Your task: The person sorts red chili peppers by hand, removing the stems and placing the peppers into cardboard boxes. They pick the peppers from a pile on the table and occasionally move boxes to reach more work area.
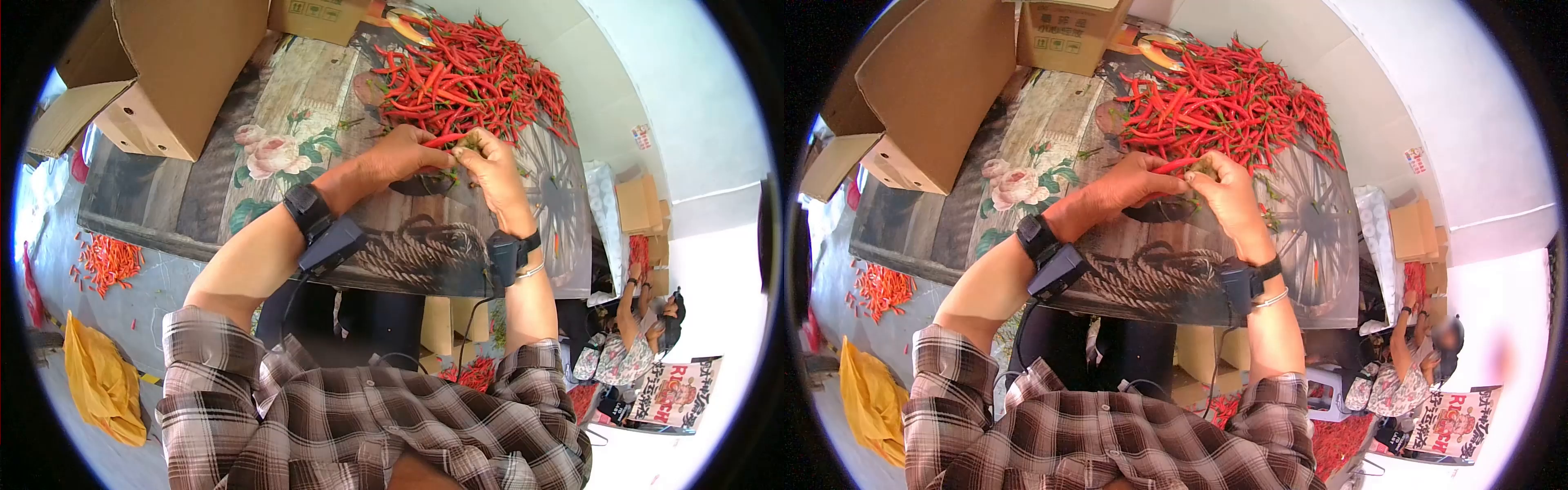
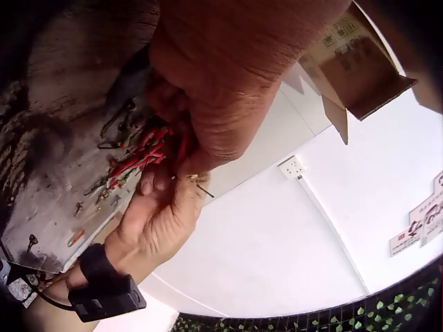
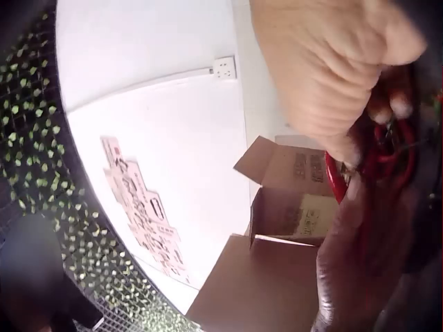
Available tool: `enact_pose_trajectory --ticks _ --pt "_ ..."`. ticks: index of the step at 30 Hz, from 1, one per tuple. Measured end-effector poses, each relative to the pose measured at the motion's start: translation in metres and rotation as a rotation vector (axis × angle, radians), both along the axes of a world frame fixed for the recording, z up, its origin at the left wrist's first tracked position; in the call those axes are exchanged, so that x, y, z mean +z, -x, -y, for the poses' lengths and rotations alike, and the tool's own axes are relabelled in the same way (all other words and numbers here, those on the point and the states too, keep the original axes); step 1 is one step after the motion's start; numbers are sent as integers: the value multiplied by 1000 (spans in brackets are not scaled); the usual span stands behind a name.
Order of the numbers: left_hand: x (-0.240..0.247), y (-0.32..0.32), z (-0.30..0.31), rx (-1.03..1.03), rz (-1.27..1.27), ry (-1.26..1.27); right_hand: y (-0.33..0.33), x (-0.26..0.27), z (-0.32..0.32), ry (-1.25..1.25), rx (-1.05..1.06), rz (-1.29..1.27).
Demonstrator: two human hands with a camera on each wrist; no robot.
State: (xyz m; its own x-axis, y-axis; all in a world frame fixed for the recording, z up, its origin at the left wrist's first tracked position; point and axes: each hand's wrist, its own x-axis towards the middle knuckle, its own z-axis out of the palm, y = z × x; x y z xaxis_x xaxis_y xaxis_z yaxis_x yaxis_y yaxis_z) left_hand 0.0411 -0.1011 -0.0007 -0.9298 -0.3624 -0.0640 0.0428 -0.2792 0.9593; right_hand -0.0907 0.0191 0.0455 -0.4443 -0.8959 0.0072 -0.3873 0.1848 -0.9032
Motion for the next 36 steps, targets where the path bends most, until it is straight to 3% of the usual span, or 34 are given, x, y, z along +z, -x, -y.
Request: enact_pose_trajectory --ticks 1,2,4,11,13,17,20,27,29,30,32,36 --pt "0 0 0 -3 3 1 -5 1 1 -32 -49 -245" --pt "0 0 0 2 15 2 -10 2 3 -31 -54 -242" --pt "-3 2 1 -1 28 5 -20 6 7 112 -47 -896" --pt "-3 0 5 21 0 -23 -18 -4 10 209 -115 -1037" --pt "-5 1 5 25 12 -24 -10 0 4 30 -73 -384" --pt "-3 0 4 9 27 67 -2 10 -3 -149 32 -29" --pt "-4 -1 4 -43 13 99 0 6 -4 -148 63 -220" --pt "0 -3 3 -65 33 107 9 -2 -9 -125 93 -278" --pt "0 -3 4 -83 10 98 8 -5 -8 -9 120 -524" --pt "0 -4 5 -100 -11 89 5 -3 -9 -10 122 -522" --pt "1 -5 8 -144 -16 31 -3 4 -11 -32 43 191" --pt "6 -9 7 -260 -85 -75 0 -4 -18 76 65 433"
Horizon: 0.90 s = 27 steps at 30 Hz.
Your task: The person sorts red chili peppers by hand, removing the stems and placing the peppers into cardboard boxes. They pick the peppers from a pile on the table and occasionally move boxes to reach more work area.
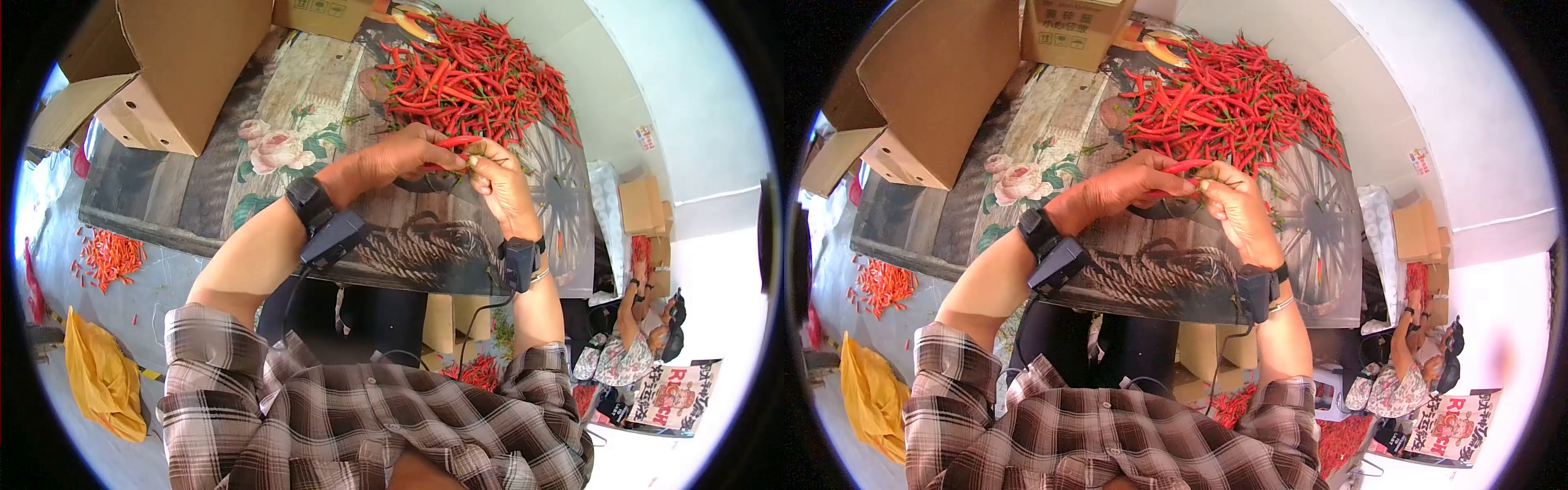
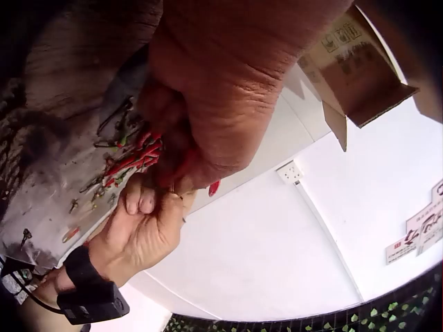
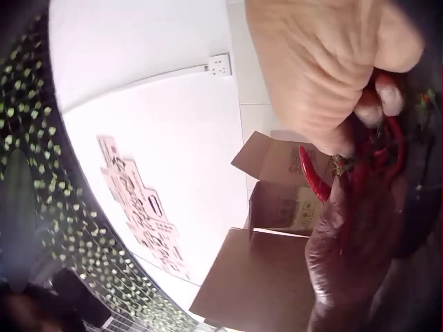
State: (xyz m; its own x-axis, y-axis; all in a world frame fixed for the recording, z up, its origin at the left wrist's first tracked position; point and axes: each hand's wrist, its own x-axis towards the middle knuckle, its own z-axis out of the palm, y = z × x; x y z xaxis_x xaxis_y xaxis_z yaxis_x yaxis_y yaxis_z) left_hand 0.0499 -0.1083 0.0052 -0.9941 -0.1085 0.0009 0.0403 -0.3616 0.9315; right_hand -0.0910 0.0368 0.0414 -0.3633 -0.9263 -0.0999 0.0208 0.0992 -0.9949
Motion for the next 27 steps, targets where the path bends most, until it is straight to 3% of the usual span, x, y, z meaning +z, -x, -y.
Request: enact_pose_trajectory --ticks 5,9,11,13,15,17,19,21,23,25,27 --pt "-7 2 4 -99 -42 -55 -4 -11 -4 108 11 366" --pt "-3 -3 5 -113 -85 -161 7 -9 -12 204 72 461" --pt "-1 -3 4 -59 -133 -233 14 -6 -19 322 16 476" --pt "1 -1 4 -3 -186 -301 16 -1 -30 287 -47 438" --pt "2 -1 5 92 -207 -321 23 -3 -46 59 -248 126" --pt "6 -4 4 139 -161 -344 35 -12 -57 -3 -260 5" --pt "4 -2 5 173 -115 -363 43 -19 -65 -93 -244 -583" --pt "-5 3 13 117 -152 -345 46 -18 -70 -102 -276 -637" --pt "-9 7 14 165 -72 -357 46 -11 -68 -24 -291 -878" --pt "-13 10 18 126 -109 -369 57 -5 -65 -11 -311 -894" --pt "-13 10 18 126 -113 -390 78 -3 -61 -231 -337 -901"
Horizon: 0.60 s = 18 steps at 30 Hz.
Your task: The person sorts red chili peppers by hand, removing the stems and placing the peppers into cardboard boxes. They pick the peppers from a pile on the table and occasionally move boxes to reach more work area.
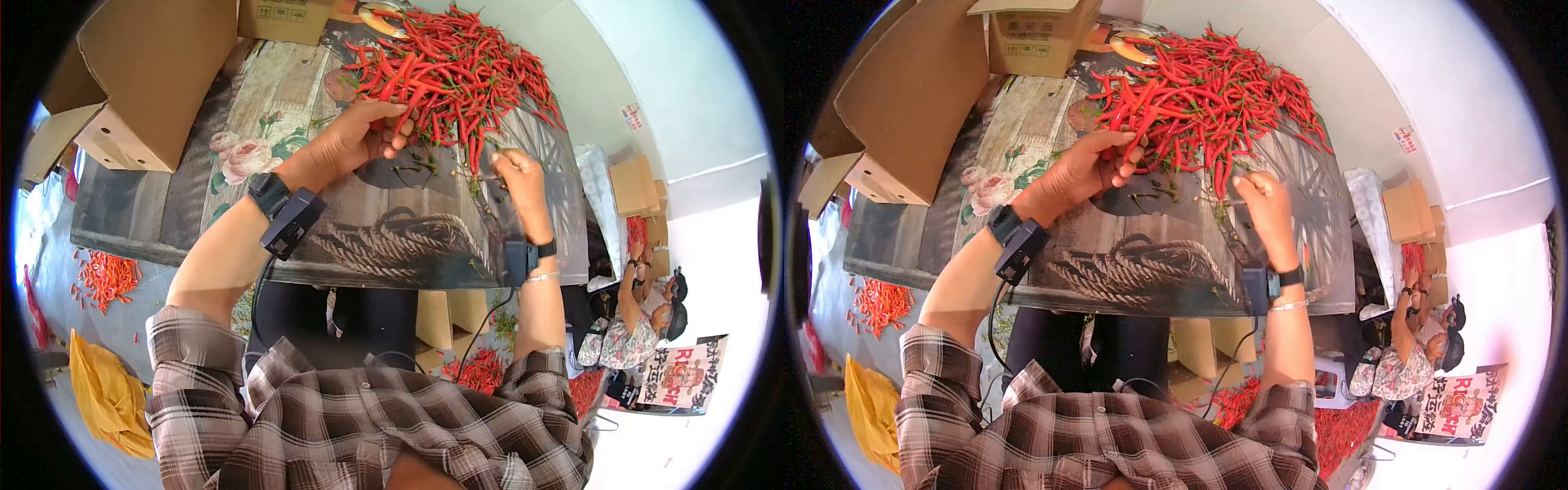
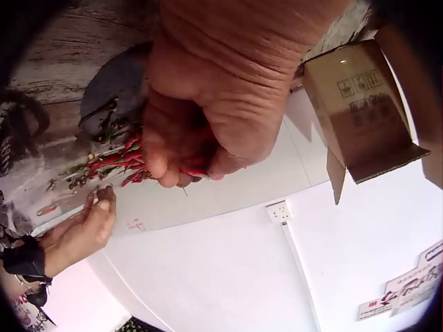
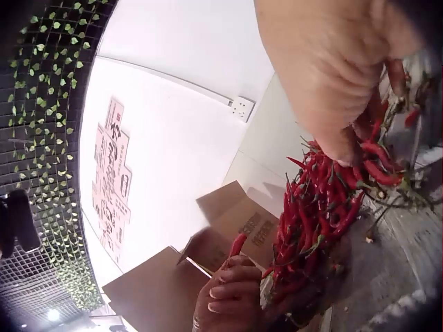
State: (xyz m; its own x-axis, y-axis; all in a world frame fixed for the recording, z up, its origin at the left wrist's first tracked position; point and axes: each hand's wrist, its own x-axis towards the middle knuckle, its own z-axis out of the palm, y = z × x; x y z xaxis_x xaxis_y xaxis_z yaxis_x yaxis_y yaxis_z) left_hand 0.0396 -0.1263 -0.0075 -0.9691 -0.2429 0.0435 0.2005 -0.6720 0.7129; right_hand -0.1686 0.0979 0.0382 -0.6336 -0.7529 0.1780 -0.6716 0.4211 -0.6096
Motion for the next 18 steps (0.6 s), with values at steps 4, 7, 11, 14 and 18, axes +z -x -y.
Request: enact_pose_trajectory --ticks 4,7,11,14,18 --pt "5 -3 2 -38 -86 -48 -7 3 33 -11 -10 -104" --pt "5 0 3 -31 -62 -102 -16 3 54 -228 -25 -296" --pt "2 -7 4 -70 -17 -60 -16 -8 64 -258 -29 -449" --pt "3 -13 11 -68 -40 -144 -6 -18 57 -237 71 -571" --pt "-3 -11 15 -60 -95 -107 -4 -20 43 -128 131 -603"
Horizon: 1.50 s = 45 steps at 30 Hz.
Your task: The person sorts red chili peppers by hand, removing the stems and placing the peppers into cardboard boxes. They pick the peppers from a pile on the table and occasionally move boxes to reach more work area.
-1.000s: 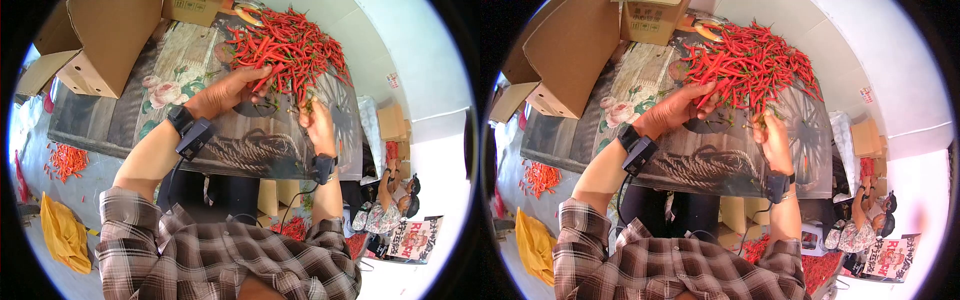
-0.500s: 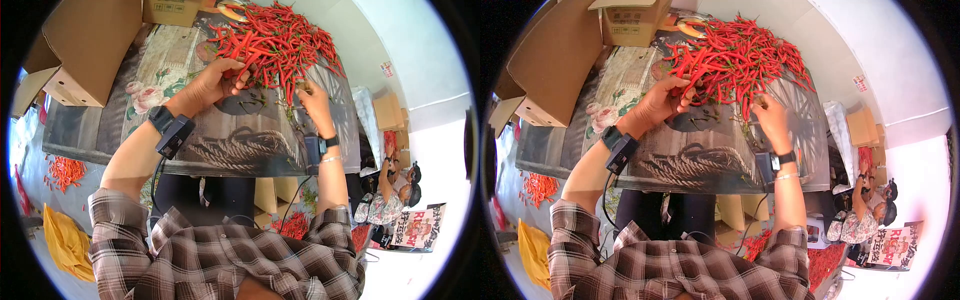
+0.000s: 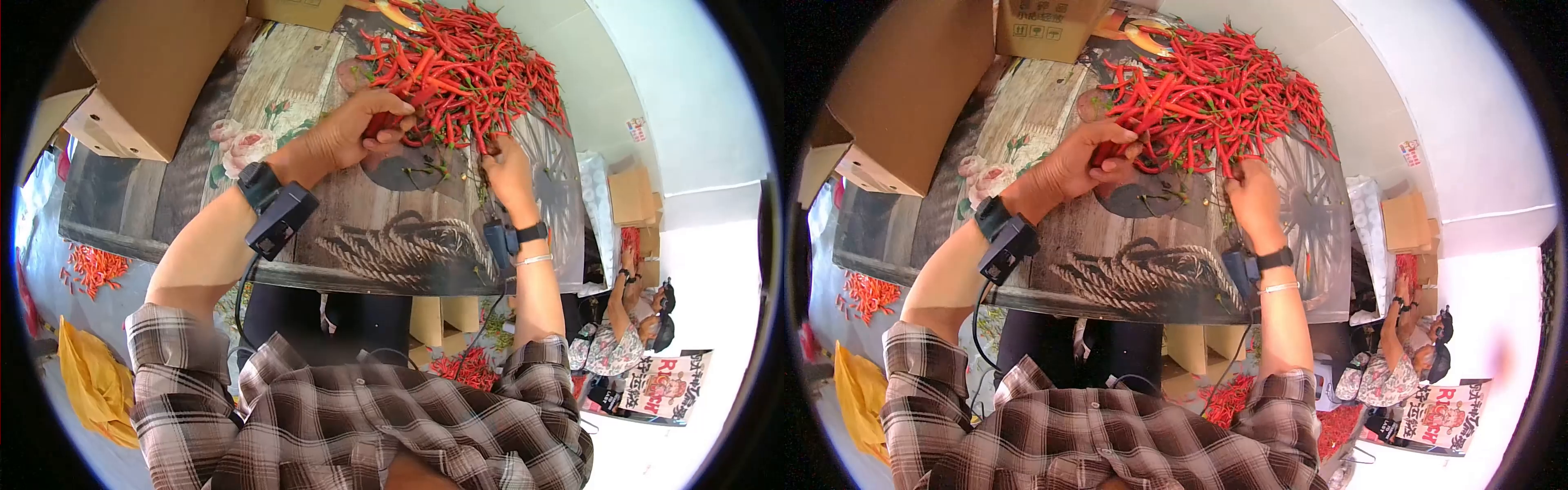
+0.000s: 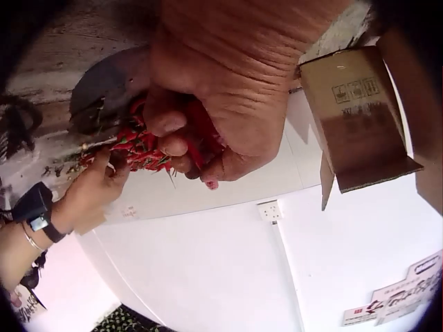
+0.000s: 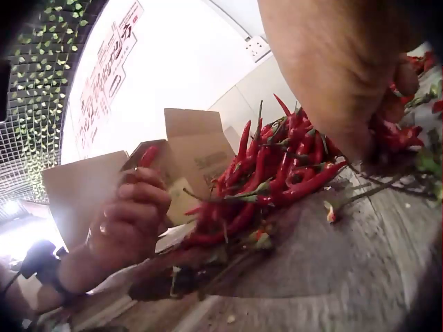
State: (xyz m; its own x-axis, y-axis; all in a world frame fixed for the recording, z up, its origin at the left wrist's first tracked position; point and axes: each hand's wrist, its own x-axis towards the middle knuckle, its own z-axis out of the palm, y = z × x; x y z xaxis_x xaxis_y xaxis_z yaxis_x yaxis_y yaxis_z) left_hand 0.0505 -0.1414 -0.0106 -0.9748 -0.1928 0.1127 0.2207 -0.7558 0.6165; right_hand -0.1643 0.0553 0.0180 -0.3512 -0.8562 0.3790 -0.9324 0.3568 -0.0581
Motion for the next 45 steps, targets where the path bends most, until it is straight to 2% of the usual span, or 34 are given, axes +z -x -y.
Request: enact_pose_trajectory --ticks 2,3,4,6,8,10,12,14,17,21,23,24,26,28,30,31,32,34,36,39,42,43,44,45 --pt "0 0 1 -30 -8 -34 1 3 -8 193 -73 208" --pt "0 1 0 -24 1 -21 1 11 -13 107 -195 234" --pt "-1 1 -2 -21 11 -8 -7 16 -13 100 -191 236" --pt "0 0 -3 -20 7 -4 -22 30 -13 250 -284 634" --pt "6 -1 -7 33 9 72 -41 35 -9 302 -221 703" --pt "8 -1 -9 37 36 110 -66 38 1 355 -22 829" --pt "7 0 -11 42 68 147 -95 40 14 352 40 879" --pt "2 3 -10 18 102 208 -114 37 24 262 196 914" --pt "9 -1 -13 30 100 170 -133 39 36 179 188 922" --pt "2 1 -15 57 98 245 -111 27 40 214 214 1032" --pt "5 3 -27 316 100 554 -98 18 40 268 145 1137" --pt "6 3 -31 318 99 553 -91 16 40 266 145 1136" --pt "7 -1 -34 267 70 484 -75 13 38 449 34 1086" --pt "6 -2 -29 271 102 384 -72 18 38 444 18 1033" --pt "5 1 -23 244 159 190 -74 26 33 198 -56 801" --pt "3 4 -19 247 189 145 -66 16 35 131 -6 624" --pt "1 5 -16 241 185 147 -64 12 35 135 -11 620" --pt "0 3 -12 200 187 -11 -70 4 43 96 131 289" --pt "0 2 -12 202 178 41 -68 0 48 169 204 221" --pt "0 0 -12 196 152 140 -57 7 45 147 143 265" --pt "2 0 -15 189 189 146 -50 20 38 344 -17 827" --pt "3 -1 -18 183 227 220 -52 25 38 424 14 986" --pt "5 -2 -20 177 264 295 -54 30 37 424 11 984" --pt "6 -2 -22 174 263 296 -60 36 39 448 47 1095"
